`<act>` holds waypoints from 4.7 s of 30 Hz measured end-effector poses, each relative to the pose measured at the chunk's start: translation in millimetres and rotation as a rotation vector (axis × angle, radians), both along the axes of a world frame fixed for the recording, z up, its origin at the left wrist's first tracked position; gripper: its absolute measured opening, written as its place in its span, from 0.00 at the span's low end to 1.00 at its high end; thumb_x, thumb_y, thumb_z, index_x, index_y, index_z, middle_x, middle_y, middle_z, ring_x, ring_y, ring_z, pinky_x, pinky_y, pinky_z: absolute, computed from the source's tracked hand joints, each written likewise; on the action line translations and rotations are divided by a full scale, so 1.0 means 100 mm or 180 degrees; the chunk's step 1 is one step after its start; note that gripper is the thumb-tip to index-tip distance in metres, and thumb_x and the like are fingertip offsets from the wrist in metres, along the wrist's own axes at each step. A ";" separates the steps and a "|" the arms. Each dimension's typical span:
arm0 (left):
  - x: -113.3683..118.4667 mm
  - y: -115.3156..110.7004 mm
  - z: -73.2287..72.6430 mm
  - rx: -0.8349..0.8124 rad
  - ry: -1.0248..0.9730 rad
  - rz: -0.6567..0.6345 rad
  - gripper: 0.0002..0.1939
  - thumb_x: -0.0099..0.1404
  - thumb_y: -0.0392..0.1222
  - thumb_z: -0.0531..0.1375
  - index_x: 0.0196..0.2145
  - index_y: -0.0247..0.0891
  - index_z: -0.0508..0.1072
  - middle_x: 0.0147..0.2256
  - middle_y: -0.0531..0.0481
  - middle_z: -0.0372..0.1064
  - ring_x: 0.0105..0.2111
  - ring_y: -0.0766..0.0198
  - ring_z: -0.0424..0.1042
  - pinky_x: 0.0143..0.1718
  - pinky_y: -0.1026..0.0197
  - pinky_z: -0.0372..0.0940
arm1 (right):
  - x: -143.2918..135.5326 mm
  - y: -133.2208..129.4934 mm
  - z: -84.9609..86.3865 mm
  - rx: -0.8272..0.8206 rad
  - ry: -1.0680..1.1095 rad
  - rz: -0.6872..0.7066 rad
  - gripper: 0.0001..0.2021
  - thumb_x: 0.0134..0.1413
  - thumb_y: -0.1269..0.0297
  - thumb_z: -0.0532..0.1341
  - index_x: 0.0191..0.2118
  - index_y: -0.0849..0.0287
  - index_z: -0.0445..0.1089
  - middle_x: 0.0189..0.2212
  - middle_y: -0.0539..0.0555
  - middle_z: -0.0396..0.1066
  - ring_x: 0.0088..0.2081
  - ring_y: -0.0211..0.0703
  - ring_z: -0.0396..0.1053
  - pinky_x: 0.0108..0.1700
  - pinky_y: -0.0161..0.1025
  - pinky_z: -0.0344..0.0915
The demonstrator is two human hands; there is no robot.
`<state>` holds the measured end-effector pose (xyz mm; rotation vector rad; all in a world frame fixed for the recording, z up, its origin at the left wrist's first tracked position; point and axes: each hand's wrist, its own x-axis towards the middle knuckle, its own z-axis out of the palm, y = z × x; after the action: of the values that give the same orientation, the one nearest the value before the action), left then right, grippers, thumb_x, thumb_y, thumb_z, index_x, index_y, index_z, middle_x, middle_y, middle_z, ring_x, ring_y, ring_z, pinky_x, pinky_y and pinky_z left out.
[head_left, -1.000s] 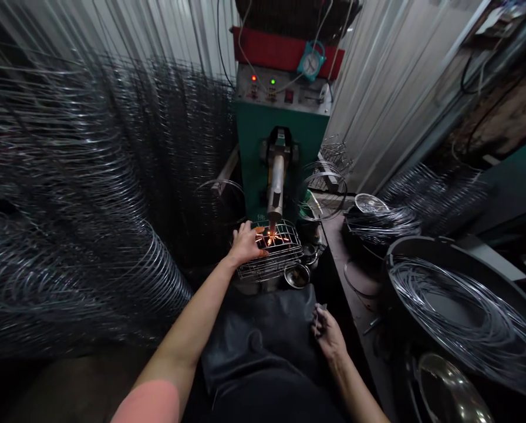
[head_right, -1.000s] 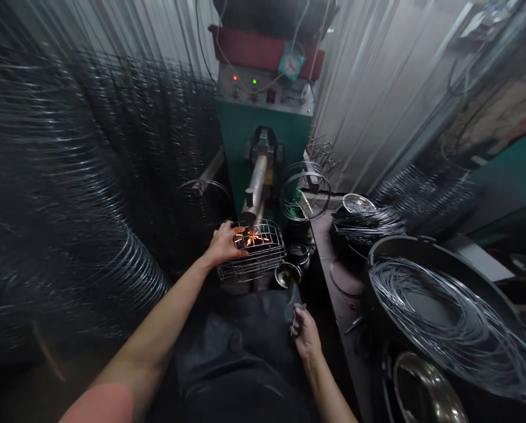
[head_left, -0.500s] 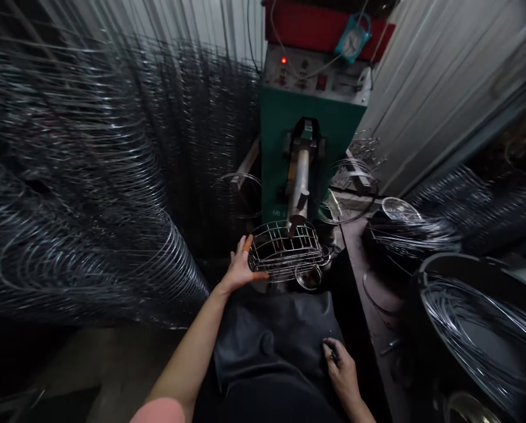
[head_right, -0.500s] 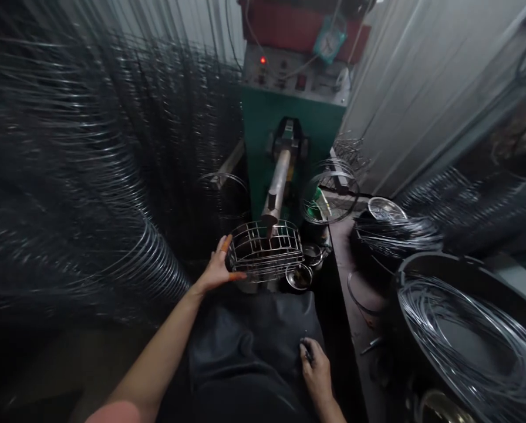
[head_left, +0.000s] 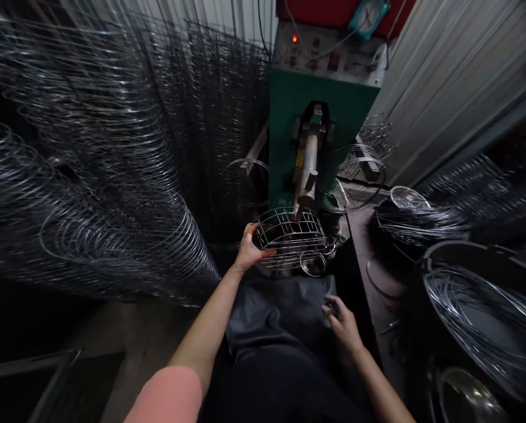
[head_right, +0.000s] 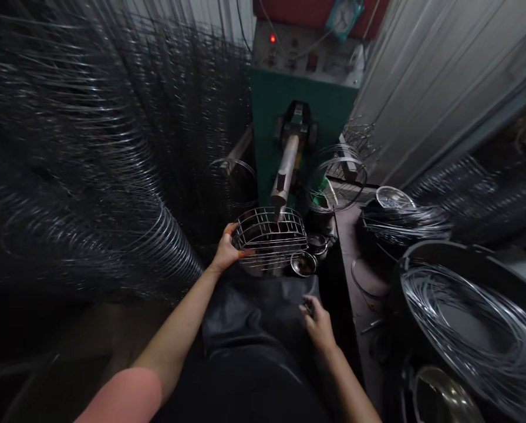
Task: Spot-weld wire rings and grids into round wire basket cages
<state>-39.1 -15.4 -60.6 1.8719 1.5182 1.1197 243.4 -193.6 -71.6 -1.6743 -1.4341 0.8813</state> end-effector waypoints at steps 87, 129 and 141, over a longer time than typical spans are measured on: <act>0.36 0.68 0.63 -0.0048 0.0858 -0.0325 0.48 0.36 0.51 0.72 0.54 0.36 0.62 0.54 0.37 0.56 0.56 0.44 0.56 0.56 0.43 0.56 | 0.17 0.43 -0.40 0.0108 0.2330 -0.1644 0.14 0.45 0.54 0.61 0.37 0.55 0.65 0.24 0.47 0.62 0.23 0.37 0.64 0.23 0.35 0.64; 0.21 -0.22 0.76 0.0234 0.1694 -0.1204 0.47 0.40 0.47 0.70 0.57 0.37 0.58 0.62 0.34 0.48 0.62 0.41 0.46 0.60 0.38 0.42 | -0.55 1.13 1.09 -0.0192 -0.0752 0.1756 0.06 0.51 0.65 0.62 0.31 0.61 0.75 0.24 0.48 0.70 0.28 0.37 0.67 0.31 0.31 0.60; 0.24 -0.12 0.79 0.0221 0.1565 -0.1239 0.46 0.40 0.46 0.69 0.57 0.36 0.59 0.62 0.35 0.48 0.62 0.42 0.47 0.60 0.40 0.43 | -0.59 1.24 0.82 0.0843 -0.1222 0.1891 0.11 0.59 0.67 0.57 0.46 0.58 0.73 0.39 0.55 0.72 0.41 0.41 0.71 0.43 0.35 0.65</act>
<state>-14.6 -27.3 18.1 2.4822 1.2661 0.5655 184.4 -69.1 10.2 -1.2715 -2.2723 0.6433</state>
